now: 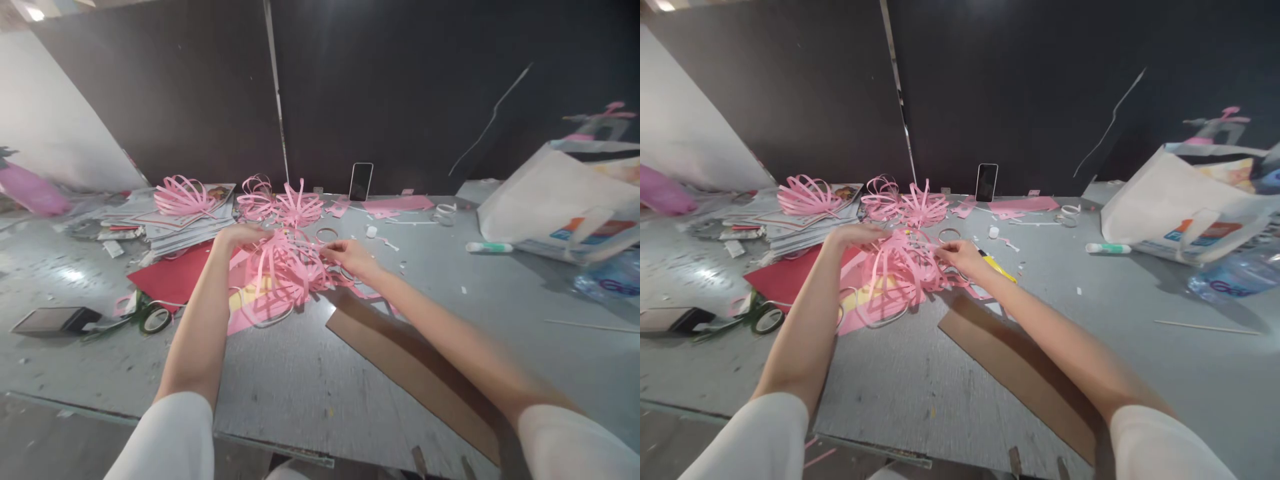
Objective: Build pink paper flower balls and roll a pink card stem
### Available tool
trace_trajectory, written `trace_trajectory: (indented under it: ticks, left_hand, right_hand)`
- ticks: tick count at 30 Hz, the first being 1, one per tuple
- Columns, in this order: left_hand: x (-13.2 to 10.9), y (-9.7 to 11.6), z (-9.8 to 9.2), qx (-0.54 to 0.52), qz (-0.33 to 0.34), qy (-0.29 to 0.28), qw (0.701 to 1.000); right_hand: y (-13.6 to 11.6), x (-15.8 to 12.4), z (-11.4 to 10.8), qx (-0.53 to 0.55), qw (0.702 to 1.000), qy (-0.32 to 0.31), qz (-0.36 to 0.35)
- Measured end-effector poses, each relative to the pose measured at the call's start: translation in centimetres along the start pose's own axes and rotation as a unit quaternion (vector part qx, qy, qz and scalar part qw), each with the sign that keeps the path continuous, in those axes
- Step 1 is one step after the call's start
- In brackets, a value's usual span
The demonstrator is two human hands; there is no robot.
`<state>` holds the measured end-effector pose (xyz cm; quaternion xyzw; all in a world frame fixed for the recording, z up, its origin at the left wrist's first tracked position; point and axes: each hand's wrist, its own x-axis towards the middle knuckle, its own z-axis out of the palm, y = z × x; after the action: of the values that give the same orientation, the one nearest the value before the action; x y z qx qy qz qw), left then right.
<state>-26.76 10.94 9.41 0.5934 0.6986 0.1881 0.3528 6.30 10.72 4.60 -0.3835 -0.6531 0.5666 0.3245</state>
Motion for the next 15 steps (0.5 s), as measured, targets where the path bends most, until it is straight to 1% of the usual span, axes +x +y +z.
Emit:
trace_trajectory:
  ticks: [2, 5, 7, 10, 12, 15]
  left_hand:
    - [-0.1, 0.4, 0.2, -0.012, -0.016, -0.035, 0.999]
    - [-0.2, 1.2, 0.6, -0.030, 0.028, -0.047, 0.998]
    - [-0.4, 1.8, 1.1, -0.068, 0.057, -0.065, 0.994]
    - [-0.6, 2.7, 1.9, -0.110, 0.084, -0.090, 0.986]
    - [-0.8, 3.4, 2.3, -0.104, 0.107, -0.099, 0.984]
    - [-1.2, 4.3, 2.6, -0.079, 0.143, -0.111, 0.980]
  right_hand:
    - [0.1, 0.0, 0.2, 0.001, 1.000, -0.001, 0.008]
    - [0.2, -0.3, 0.3, 0.007, 1.000, -0.012, 0.021]
    - [0.0, -0.5, 0.4, 0.009, 0.999, -0.017, 0.028]
    - [-0.5, -1.1, 0.3, -0.037, 0.999, -0.010, 0.027]
    - [-1.0, -1.4, 0.3, -0.069, 0.997, -0.006, 0.022]
    - [-1.5, -1.8, 0.3, -0.077, 0.997, -0.018, 0.016]
